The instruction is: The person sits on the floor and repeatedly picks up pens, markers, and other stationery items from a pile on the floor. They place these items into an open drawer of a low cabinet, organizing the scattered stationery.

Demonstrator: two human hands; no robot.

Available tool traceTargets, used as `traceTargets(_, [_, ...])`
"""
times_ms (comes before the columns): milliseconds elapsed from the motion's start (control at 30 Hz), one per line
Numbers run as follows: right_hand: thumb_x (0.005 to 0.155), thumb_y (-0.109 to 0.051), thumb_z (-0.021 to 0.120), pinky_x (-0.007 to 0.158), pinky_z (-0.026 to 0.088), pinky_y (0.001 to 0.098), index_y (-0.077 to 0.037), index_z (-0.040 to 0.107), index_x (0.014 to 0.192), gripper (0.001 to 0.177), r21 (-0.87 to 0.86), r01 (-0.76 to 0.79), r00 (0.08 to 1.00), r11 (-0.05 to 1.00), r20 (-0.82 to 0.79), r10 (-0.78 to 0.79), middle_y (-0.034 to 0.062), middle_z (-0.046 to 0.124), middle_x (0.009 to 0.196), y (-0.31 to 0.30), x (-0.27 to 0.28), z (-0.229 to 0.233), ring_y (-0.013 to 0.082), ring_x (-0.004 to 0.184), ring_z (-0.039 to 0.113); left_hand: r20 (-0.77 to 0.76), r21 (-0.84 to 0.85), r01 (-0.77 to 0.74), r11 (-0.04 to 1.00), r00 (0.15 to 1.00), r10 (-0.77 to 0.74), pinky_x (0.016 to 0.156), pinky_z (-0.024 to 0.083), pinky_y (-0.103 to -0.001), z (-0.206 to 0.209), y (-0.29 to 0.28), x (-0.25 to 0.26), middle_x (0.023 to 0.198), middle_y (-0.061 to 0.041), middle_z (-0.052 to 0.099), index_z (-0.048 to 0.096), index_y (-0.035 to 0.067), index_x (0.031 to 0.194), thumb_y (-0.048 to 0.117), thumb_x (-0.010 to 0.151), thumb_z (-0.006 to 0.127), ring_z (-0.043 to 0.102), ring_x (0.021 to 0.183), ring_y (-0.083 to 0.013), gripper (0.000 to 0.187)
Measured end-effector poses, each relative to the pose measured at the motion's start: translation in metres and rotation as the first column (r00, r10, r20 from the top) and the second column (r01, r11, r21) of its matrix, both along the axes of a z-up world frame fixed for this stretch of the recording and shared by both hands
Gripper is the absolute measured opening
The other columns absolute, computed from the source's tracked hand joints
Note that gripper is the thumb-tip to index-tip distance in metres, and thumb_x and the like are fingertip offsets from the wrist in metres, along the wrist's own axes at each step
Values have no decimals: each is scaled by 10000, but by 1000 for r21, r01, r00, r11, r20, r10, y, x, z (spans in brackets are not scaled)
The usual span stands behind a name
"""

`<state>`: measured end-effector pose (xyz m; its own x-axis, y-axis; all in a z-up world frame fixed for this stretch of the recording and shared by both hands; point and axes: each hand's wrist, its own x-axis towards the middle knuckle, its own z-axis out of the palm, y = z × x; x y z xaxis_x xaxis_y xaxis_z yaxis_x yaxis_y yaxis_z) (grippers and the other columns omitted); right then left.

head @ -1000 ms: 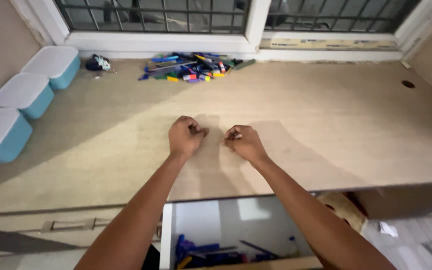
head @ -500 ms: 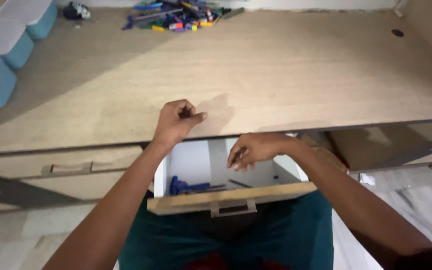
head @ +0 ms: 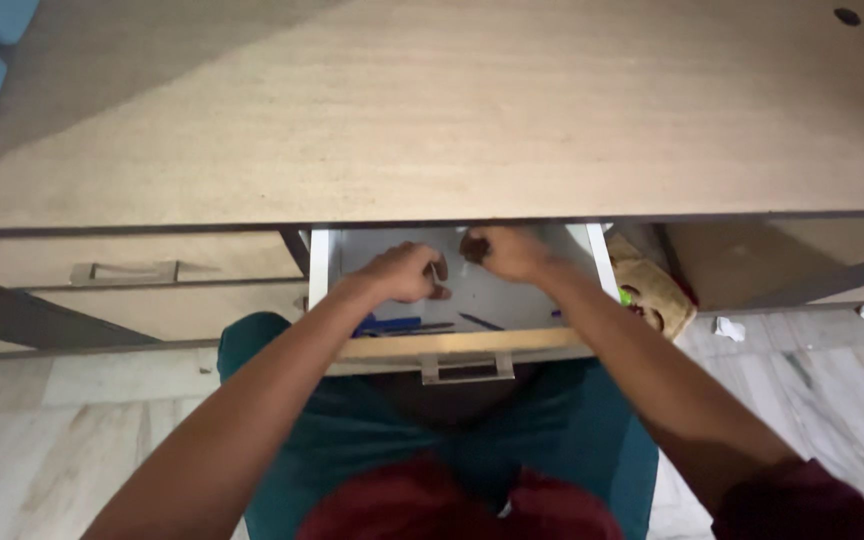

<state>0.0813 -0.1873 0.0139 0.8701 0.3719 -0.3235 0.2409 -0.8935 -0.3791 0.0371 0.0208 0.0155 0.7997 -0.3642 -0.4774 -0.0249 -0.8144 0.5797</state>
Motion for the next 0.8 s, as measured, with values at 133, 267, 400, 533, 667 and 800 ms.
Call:
traceTargets(133, [829,-123,675,934,545,417,-146,748,1150,329,54,-57,998,997,43,55,128,744,1148,1,-8,-1,315,1064,702,81,117,83,990,992,-93,973,521,-425,-6,-2,11,1193,-50,693,705,174,1119,402,750,888,639,1113,-238,471])
traceTargets(267, [811,-70,666,896,571,407,-120,784,1057,278,54,-165,985,985,69,161,125,772,1061,-1,-16,3,304,987,738,30,152,126,980,991,-132,954,524,-417,-3,-1,3,1124,-62,697,704,153,1111,379,712,914,668,1083,-245,504])
traceTargets(400, [773,-80,716,893,567,406,-124,812,1014,263,32,-239,971,970,-1,240,118,785,1038,6,-30,11,296,975,744,133,115,193,975,969,-207,904,547,-404,-19,-1,-13,1128,-74,683,701,156,1094,317,735,879,678,1064,-268,431])
traceTargets(533, [756,-263,846,888,574,398,-87,793,991,299,-56,-264,950,963,-188,249,137,774,1037,15,-51,30,308,962,739,112,170,257,951,954,-278,872,552,-427,-26,-5,-27,1097,-101,702,703,113,996,239,765,863,682,1028,-309,308])
traceTargets(667, [746,-312,869,872,564,429,-97,767,1046,383,-168,-323,924,931,-269,272,157,746,1066,19,-60,39,334,992,707,144,177,239,955,953,-265,835,567,-437,-23,-3,-36,1055,-100,734,721,124,931,67,843,729,700,991,-314,106])
traceTargets(800, [806,-148,769,835,571,442,-71,788,1008,217,-131,-382,905,915,-255,341,175,748,1062,18,-57,27,337,975,709,114,189,283,940,945,-307,871,564,-428,-33,-5,-35,1071,-125,714,701,98,941,52,810,749,702,1008,-311,147])
